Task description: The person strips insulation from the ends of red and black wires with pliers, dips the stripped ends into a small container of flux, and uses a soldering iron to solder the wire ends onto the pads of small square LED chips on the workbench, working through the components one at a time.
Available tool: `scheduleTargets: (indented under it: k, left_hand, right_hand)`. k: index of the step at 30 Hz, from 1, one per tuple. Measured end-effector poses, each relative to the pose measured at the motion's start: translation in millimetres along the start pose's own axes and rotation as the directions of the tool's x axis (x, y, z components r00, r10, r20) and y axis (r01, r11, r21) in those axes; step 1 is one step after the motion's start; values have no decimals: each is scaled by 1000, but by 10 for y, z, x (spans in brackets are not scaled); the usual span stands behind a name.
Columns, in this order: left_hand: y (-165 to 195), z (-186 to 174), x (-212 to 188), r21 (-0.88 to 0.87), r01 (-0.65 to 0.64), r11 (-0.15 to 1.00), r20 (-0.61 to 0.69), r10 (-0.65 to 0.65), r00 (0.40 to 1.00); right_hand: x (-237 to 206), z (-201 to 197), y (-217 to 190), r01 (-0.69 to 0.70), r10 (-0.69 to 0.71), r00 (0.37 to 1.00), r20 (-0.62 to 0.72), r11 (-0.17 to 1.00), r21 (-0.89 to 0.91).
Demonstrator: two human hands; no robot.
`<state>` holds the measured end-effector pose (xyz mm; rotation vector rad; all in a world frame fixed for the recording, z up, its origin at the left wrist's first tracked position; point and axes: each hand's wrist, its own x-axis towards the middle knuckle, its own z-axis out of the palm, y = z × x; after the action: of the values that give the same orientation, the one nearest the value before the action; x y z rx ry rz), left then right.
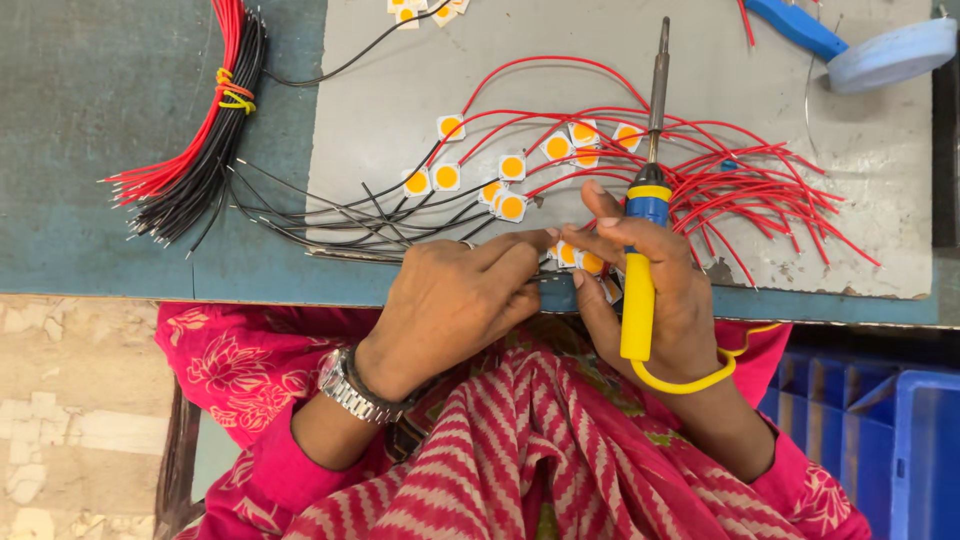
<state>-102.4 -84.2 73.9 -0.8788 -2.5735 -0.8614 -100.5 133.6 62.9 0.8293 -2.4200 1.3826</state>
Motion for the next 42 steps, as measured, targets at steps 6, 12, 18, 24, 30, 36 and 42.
scheduleTargets:
  k: [6,12,18,24,30,36,42]
  left_hand:
    - [9,9,-2,20,14,1000,12,-14,1000]
    - [8,46,-17,48,2,999,-45,0,999]
    - [-14,67,-35,0,20,1000,-45,-20,999]
    - [-42,138,-83,-25,36,999,-74,-38,997]
    - [-50,160,-78,-24,18,1000,-100,-20,995]
    - [-55,156,-84,-35,8,999,-99,-12,995]
    - [-70,163,-95,-22,1,1000,-90,-2,996]
  right_hand:
    - [3,-86,-59,-100,142,986,-91,926,363]
    - [-86,-563,-22,12,-12,972,-233,1000,0]
    - [-728,-1000,523,-113,175,876,-450,980,161]
    - [-1305,-1352,1155,-87,367,836,-407,822,563]
    - [-1199,-1267,964,-166,318,912,-259,864,475]
    - [-958,-1181,721,-239,332,927,-173,881,409]
    - [-958,-1222,706,-262,337,931,-142,886,383]
